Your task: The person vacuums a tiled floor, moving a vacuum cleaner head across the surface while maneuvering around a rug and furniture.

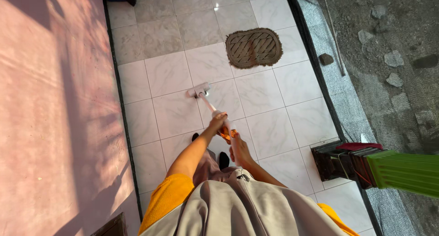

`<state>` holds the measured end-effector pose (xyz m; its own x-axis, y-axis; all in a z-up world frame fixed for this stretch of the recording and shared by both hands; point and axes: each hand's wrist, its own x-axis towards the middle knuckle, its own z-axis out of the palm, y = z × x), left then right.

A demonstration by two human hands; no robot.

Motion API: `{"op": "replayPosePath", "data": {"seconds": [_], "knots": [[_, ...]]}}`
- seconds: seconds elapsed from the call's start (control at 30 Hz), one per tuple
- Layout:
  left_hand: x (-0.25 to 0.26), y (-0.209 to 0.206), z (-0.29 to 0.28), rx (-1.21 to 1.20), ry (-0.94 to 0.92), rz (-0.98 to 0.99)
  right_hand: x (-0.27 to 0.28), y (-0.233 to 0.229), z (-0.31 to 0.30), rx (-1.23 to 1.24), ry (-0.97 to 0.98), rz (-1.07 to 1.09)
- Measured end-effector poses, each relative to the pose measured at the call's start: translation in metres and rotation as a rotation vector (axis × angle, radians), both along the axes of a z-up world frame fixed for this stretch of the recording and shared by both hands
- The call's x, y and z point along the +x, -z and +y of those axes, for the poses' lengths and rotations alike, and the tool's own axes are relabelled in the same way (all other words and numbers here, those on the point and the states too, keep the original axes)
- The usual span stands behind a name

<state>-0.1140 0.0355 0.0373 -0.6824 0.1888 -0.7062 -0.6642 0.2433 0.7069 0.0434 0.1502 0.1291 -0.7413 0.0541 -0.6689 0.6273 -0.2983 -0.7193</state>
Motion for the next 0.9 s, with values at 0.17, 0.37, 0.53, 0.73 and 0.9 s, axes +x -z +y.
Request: {"op": "replayPosePath", "data": {"seconds": [0.17,0.37,0.53,0.73,0.9], "knots": [[-0.065,0.009,-0.024,-0.010,-0.027,0.018,-0.062,0.023,-0.032,-0.031,-0.036,0.092],[-0.087,0.032,-0.002,0.017,0.091,0.223,-0.074,0.003,-0.010,0.113,-0.039,-0.033],[-0.053,0.025,0.038,0.023,0.148,0.037,-0.045,-0.018,0.038,0.314,-0.105,-0.060],[-0.057,-0.007,0.031,0.027,0.184,-0.162,-0.045,-0.019,0.027,0.307,0.028,-0.120],[-0.107,0.033,0.007,0.008,0.177,0.205,-0.088,0.003,-0.006,0.235,0.027,-0.057]]}}
